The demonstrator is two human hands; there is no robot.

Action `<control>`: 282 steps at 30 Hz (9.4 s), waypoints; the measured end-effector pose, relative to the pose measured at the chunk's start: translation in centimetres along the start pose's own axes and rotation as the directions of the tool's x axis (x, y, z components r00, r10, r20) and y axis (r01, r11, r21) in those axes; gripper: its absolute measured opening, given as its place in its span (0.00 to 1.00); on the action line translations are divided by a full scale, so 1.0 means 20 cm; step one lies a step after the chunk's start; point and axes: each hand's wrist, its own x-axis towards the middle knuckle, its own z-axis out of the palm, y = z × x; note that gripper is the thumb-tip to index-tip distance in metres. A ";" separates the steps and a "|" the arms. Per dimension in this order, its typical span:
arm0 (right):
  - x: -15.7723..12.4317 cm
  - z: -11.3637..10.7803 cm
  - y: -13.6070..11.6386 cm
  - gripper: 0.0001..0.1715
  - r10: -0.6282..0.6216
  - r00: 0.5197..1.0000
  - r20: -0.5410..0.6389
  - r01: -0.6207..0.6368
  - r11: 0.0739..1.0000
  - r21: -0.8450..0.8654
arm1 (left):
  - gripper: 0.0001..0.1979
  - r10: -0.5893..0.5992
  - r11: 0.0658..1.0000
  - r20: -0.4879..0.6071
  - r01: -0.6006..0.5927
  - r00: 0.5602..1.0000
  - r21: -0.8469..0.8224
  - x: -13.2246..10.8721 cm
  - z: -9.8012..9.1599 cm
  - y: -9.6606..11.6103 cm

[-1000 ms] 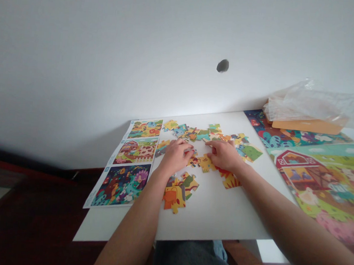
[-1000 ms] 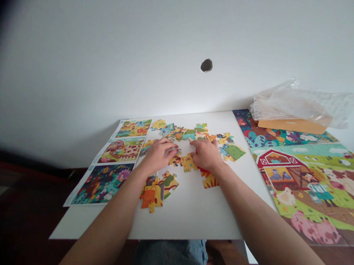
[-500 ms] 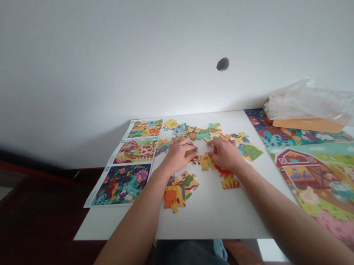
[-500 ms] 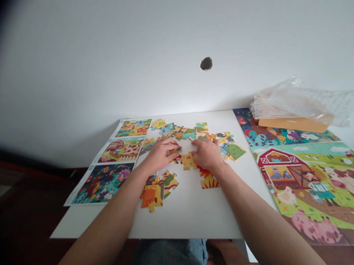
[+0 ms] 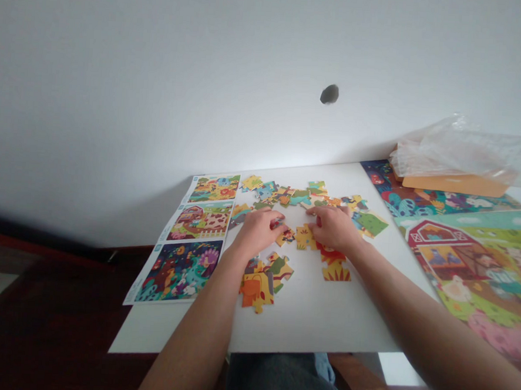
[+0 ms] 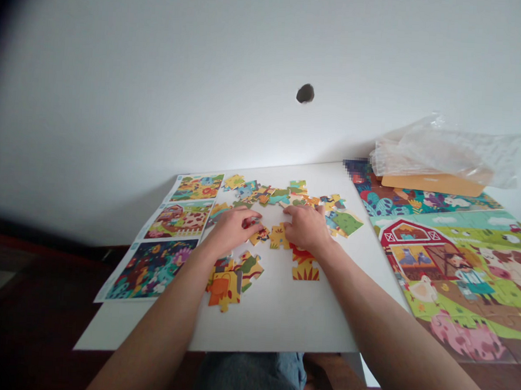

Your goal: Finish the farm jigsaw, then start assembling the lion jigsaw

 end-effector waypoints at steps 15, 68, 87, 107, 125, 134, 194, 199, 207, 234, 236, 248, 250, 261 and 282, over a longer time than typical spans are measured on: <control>0.00 0.02 0.01 0.21 -0.022 0.999 -0.025 0.022 1.000 0.006 | 0.08 0.034 0.995 -0.066 -0.040 0.997 -0.096 0.01 0.05 0.02; -0.01 0.01 -0.01 0.20 -0.050 0.999 -0.013 0.051 0.997 0.052 | 0.15 0.057 0.994 -0.107 -0.066 0.993 -0.085 0.03 0.08 -0.03; -0.01 0.03 0.00 0.20 -0.060 0.997 -0.043 0.062 0.997 0.054 | 0.12 0.125 0.983 -0.047 -0.130 0.991 -0.126 0.03 0.08 0.02; -0.01 0.01 -0.01 0.21 -0.050 0.999 -0.012 0.050 0.998 0.046 | 0.11 0.145 0.979 -0.025 -0.147 0.989 -0.141 0.03 0.07 0.02; -0.01 0.01 -0.01 0.19 -0.050 0.998 -0.038 0.053 0.995 0.080 | 0.18 0.047 0.999 -0.154 -0.048 0.987 -0.003 0.03 0.06 -0.03; 0.02 0.03 0.07 0.21 0.173 0.941 -0.292 -0.179 0.984 0.007 | 0.12 -0.014 0.995 -0.160 0.029 0.987 0.091 0.02 0.06 -0.08; 0.06 0.03 0.16 0.38 0.231 0.946 -0.229 -0.239 0.971 -0.005 | 0.12 0.051 0.997 -0.184 -0.061 0.982 -0.051 0.03 0.08 -0.06; 0.07 0.02 0.16 0.35 0.212 0.949 -0.233 -0.218 0.976 0.000 | 0.12 0.047 0.997 -0.173 -0.057 0.984 -0.057 0.03 0.08 -0.05; 0.08 0.04 0.17 0.31 0.187 0.954 -0.234 -0.195 0.981 -0.011 | 0.11 0.030 0.995 -0.189 -0.047 0.981 -0.086 0.03 0.07 -0.03; -0.14 0.01 -0.16 0.20 -0.597 0.797 -0.090 0.603 0.791 0.102 | 0.11 -0.663 0.338 -0.295 -0.076 0.688 -0.938 0.02 -0.22 -0.06; -0.12 0.00 -0.12 0.19 -0.548 0.825 -0.134 0.562 0.821 0.100 | 0.10 -0.653 0.405 -0.314 -0.033 0.689 -0.914 -0.07 -0.31 -0.04; -0.06 -0.02 -0.03 0.19 -0.143 0.874 -0.465 0.234 0.962 0.144 | 0.29 -0.057 0.977 -0.102 0.077 0.993 0.200 -0.82 -0.04 0.27; -0.05 -0.03 0.01 0.19 -0.028 0.858 -0.512 0.128 0.979 0.160 | 0.28 -0.094 0.970 -0.121 0.118 0.988 0.210 -0.85 0.01 0.29; -0.03 0.01 0.05 0.20 0.060 0.864 -0.500 0.036 0.983 0.180 | 0.20 -0.085 0.994 -0.372 0.103 0.924 0.028 -0.88 0.05 0.27; -0.04 0.00 0.10 0.19 -0.270 0.907 -0.324 0.359 0.897 0.258 | 0.30 -0.068 0.960 0.044 0.054 0.997 0.274 -0.59 -0.02 0.23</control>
